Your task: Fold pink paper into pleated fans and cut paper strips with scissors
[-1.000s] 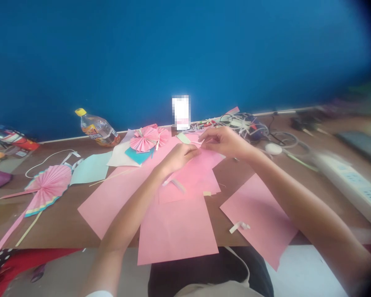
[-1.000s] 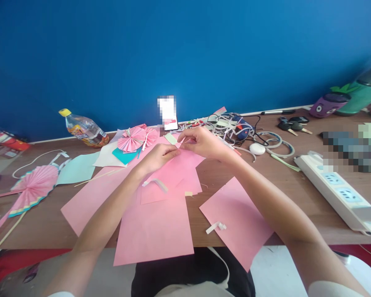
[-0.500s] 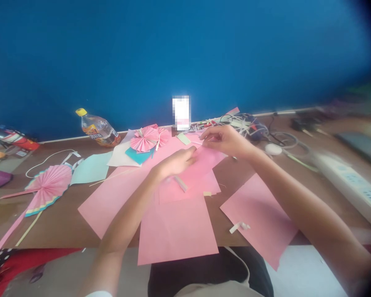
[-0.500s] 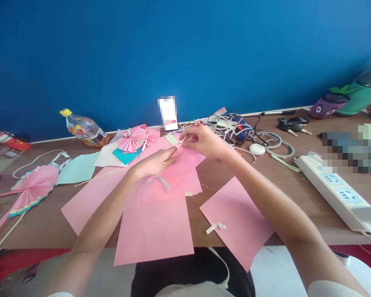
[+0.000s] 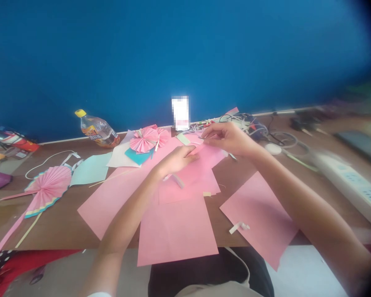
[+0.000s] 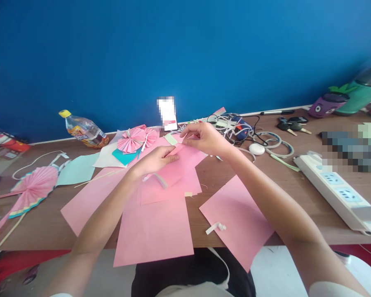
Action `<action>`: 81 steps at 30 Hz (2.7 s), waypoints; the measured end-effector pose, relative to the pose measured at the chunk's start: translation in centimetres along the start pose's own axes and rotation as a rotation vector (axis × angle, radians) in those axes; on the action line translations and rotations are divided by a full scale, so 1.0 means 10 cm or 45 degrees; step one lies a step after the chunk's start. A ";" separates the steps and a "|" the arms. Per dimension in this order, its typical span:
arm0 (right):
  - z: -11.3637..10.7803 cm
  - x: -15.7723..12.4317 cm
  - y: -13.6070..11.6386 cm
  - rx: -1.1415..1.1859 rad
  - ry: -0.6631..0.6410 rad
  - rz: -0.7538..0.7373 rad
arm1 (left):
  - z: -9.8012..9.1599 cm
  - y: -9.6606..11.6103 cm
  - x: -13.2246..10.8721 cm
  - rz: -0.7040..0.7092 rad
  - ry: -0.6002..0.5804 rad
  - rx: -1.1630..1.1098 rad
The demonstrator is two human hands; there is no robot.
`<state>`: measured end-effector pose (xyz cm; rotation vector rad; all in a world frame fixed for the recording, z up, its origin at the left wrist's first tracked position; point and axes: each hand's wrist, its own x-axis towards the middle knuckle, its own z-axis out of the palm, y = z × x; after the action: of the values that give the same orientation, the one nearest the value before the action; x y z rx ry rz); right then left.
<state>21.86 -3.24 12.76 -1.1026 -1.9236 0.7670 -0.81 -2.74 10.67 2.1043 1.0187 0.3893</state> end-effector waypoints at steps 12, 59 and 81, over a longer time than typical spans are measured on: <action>-0.02 -0.01 -0.03 0.016 -0.060 -0.033 | 0.01 0.03 0.00 0.053 -0.050 -0.030; -0.07 -0.10 -0.22 -1.116 -0.540 -0.307 | 0.05 -0.04 -0.01 -0.035 -0.151 0.137; 0.16 -0.13 -0.16 -1.313 -0.566 -0.310 | 0.11 0.01 -0.02 -0.055 -0.106 0.241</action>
<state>20.27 -5.36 12.81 -1.2721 -2.8870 -0.2183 -0.32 -3.47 10.02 2.2416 1.0859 0.1877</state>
